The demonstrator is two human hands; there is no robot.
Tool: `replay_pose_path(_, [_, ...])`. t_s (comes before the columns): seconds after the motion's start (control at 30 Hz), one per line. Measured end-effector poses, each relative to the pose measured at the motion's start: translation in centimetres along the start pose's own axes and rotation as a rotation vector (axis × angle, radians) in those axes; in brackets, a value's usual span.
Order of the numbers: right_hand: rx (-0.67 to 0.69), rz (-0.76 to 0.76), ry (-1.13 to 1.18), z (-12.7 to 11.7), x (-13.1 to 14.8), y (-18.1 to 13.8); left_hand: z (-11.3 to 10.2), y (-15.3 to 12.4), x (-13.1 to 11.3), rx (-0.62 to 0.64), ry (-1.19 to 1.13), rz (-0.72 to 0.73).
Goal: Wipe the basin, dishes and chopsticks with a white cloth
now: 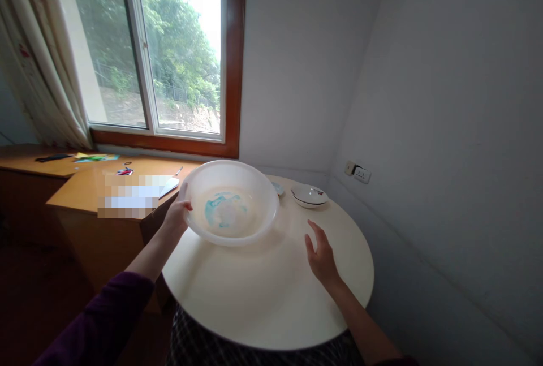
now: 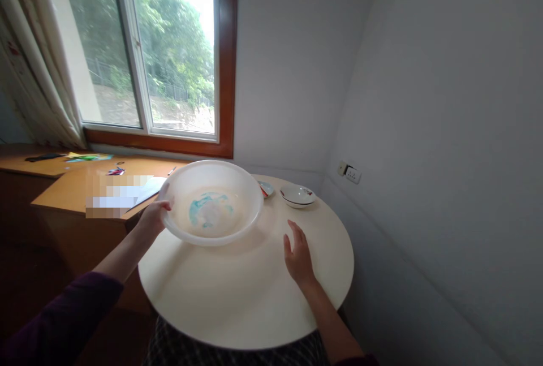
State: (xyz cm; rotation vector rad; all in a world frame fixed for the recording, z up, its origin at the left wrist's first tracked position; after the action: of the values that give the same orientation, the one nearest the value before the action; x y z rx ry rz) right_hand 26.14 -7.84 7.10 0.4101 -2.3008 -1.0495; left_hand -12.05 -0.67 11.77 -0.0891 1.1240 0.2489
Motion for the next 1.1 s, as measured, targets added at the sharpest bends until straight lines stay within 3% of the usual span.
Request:
replay_pose_path(0.1, [-0.138, -0.114, -0.007, -3.5, 4.4, 1.5, 1.2, -2.4, -0.9, 0.002, -0.004, -0.033])
replay_pose_path(0.17, [-0.041, -0.232, 0.014, -3.9, 8.0, 2.6, 2.5, -3.9, -1.2, 0.031, 0.008, -0.057])
replay_pose_path(0.3, [0.397, -0.371, -0.055, 0.0, 12.4, 2.9, 5.6, -6.6, -1.1, 0.181, 0.046, -0.064])
replay_pose_path(0.4, [0.652, -0.376, -0.208, 4.0, 12.2, 1.4, 7.1, -8.3, -0.7, 0.233, 0.075, -0.098])
replay_pose_path(0.47, [0.72, -0.376, -0.274, 5.9, 11.6, 0.4, 7.9, -9.6, -0.7, 0.264, 0.077, -0.132])
replay_pose_path(0.63, [0.567, -0.494, -0.311, 7.0, 11.8, 0.5, 9.6, -12.7, -1.7, 0.38, 0.073, -0.117])
replay_pose_path(0.83, [0.398, -0.625, -0.352, 5.9, 13.8, 4.0, 10.7, -14.5, -1.4, 0.525, 0.111, -0.168])
replay_pose_path(0.97, [0.284, -0.581, -0.417, 4.2, 14.1, 6.4, 10.7, -15.1, -1.9, 0.554, 0.126, -0.128])
replay_pose_path(1.1, [0.212, -0.434, -0.478, 2.2, 12.7, 7.9, 10.0, -15.1, -2.6, 0.544, 0.113, -0.116])
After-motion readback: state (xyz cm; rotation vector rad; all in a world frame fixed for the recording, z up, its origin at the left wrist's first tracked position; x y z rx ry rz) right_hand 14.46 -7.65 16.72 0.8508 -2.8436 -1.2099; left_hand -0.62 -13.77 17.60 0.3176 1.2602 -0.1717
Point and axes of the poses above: each hand's wrist, its own y-axis towards the middle knuckle, its own z-axis out of the palm, x = y × z, the point moved 7 cm from there along y, towards the middle knuckle, and after that the axes turned 8 degrees about -z, right-handed, at the moved point
